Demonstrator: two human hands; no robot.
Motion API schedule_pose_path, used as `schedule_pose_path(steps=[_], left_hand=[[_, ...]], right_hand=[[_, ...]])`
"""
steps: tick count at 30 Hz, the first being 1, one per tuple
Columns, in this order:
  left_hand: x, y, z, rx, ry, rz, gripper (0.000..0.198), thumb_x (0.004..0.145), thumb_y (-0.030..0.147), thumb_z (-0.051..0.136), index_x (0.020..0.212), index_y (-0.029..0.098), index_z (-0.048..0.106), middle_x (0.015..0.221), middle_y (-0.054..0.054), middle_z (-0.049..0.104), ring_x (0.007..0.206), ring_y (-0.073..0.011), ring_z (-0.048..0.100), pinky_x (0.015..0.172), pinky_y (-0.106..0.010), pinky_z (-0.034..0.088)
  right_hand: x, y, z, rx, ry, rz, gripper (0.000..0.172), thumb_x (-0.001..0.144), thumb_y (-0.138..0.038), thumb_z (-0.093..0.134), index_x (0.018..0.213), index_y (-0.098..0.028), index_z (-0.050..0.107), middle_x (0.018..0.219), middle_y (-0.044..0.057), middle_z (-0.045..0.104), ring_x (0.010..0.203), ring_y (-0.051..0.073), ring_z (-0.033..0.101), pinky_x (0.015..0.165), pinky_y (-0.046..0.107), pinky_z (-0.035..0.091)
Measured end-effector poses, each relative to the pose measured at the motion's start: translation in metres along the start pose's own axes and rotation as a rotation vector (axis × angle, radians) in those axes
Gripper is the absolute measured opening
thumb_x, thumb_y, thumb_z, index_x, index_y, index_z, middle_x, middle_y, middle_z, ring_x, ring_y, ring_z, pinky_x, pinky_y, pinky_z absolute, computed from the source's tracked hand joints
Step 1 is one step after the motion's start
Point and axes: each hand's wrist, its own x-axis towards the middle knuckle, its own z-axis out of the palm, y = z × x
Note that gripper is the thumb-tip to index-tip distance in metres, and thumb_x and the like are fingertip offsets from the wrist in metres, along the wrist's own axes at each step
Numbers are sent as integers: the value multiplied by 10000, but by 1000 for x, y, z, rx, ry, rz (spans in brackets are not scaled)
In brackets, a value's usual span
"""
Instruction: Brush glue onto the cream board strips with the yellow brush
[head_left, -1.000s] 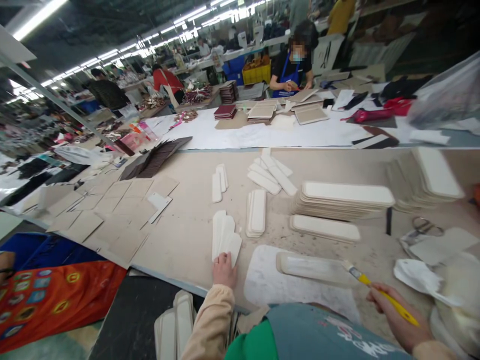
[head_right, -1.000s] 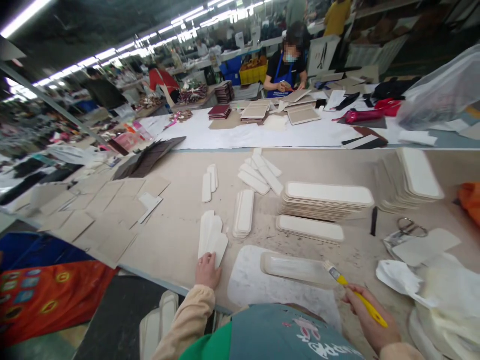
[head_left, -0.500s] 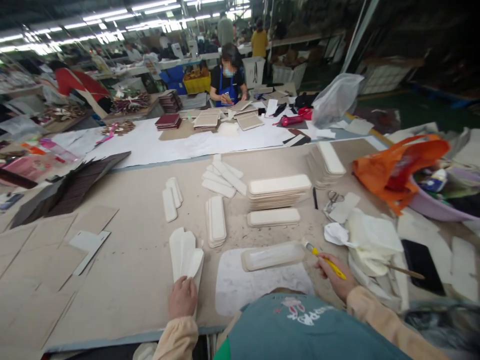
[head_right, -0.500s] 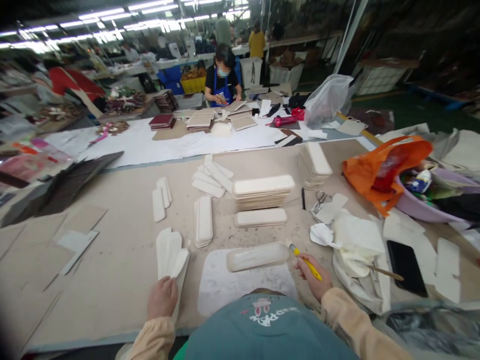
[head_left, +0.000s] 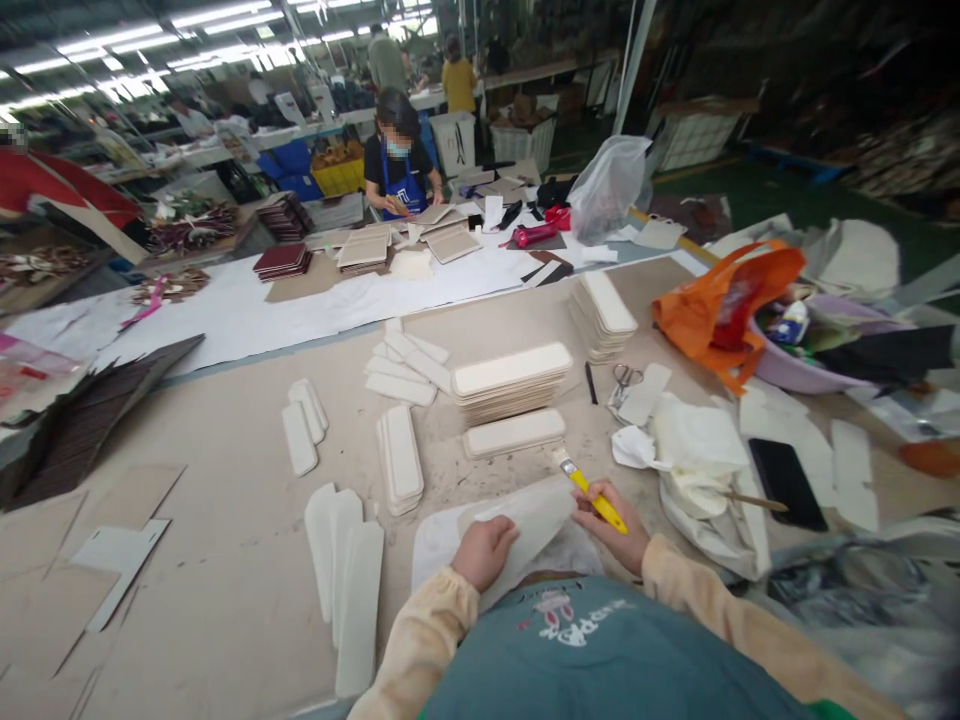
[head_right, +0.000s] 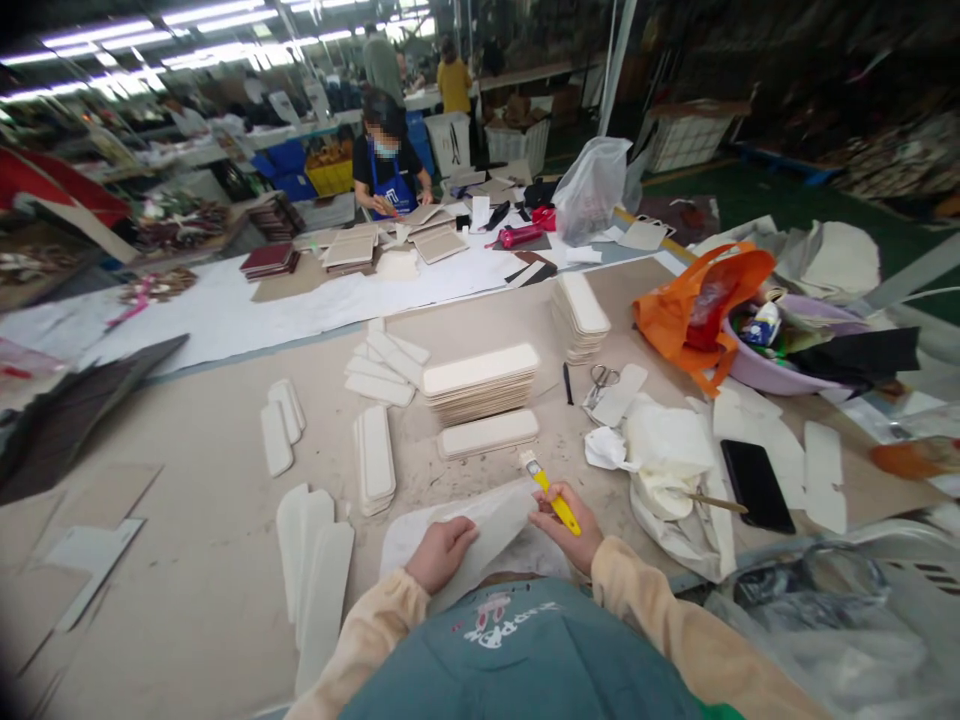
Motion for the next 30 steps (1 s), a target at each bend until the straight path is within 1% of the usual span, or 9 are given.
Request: schedule_pose_path(steps=[3,5,7,9,11,15,19,22,30], left_hand=[[9,-8,11,-77,-109,-41,284,805,390,444,733,178,618,633,14,577,626,-120,505,575,-224,358],[2,-23,14,-169,-168,-130,275,763,394,496,703,159,626,595,21,556,602,-117,490,552,-225,357],[-9,-39,16,-323,-194,-256,273,728,394,531,683,141,625,569,22,543,581,-115,490,544,-230,375],[-18,-55,19,-503,-161,-396,267,692,386,570,733,128,627,597,12,567,585,-120,517,544,-237,412],[-21,-66,22,-581,-36,-513,266,671,345,595,810,120,619,639,-2,594,594,-124,543,543,-243,440],[-7,-80,27,-447,243,-580,173,691,227,566,835,132,567,604,23,557,564,-101,520,568,-234,427],[10,-86,26,-303,383,-586,179,687,212,590,848,170,525,620,42,553,597,-101,523,607,-233,384],[16,-86,22,-191,403,-598,187,717,234,582,882,178,511,621,36,583,614,-116,546,606,-239,363],[19,-87,19,-25,317,-657,223,757,257,568,957,187,496,676,22,636,667,-134,585,604,-242,354]], right_hand=[[-3,6,-9,-198,48,-25,284,747,-403,622,751,-233,394,644,-57,462,555,118,458,514,240,375],[-4,14,-18,-260,101,-8,298,742,-440,611,743,-235,394,624,-56,441,538,125,435,502,249,363],[-3,24,-25,-274,138,23,326,725,-479,609,748,-238,391,648,-44,470,552,139,450,515,264,377],[0,33,-30,-287,154,44,344,715,-509,602,756,-240,391,668,-32,495,569,153,468,532,277,394],[6,41,-31,-334,160,49,353,712,-535,587,763,-240,400,664,-26,505,575,162,479,536,284,401],[24,51,-28,-495,158,21,327,745,-542,539,762,-238,421,641,-24,506,568,161,488,548,283,405],[46,57,-24,-651,151,-19,296,777,-526,506,762,-238,435,636,-27,516,567,158,499,567,278,396],[58,61,-22,-717,159,-37,305,777,-536,489,743,-239,429,598,-38,501,524,151,483,536,267,374],[63,72,-18,-779,113,-32,260,786,-494,488,746,-245,423,595,-41,515,511,153,489,525,262,357]])
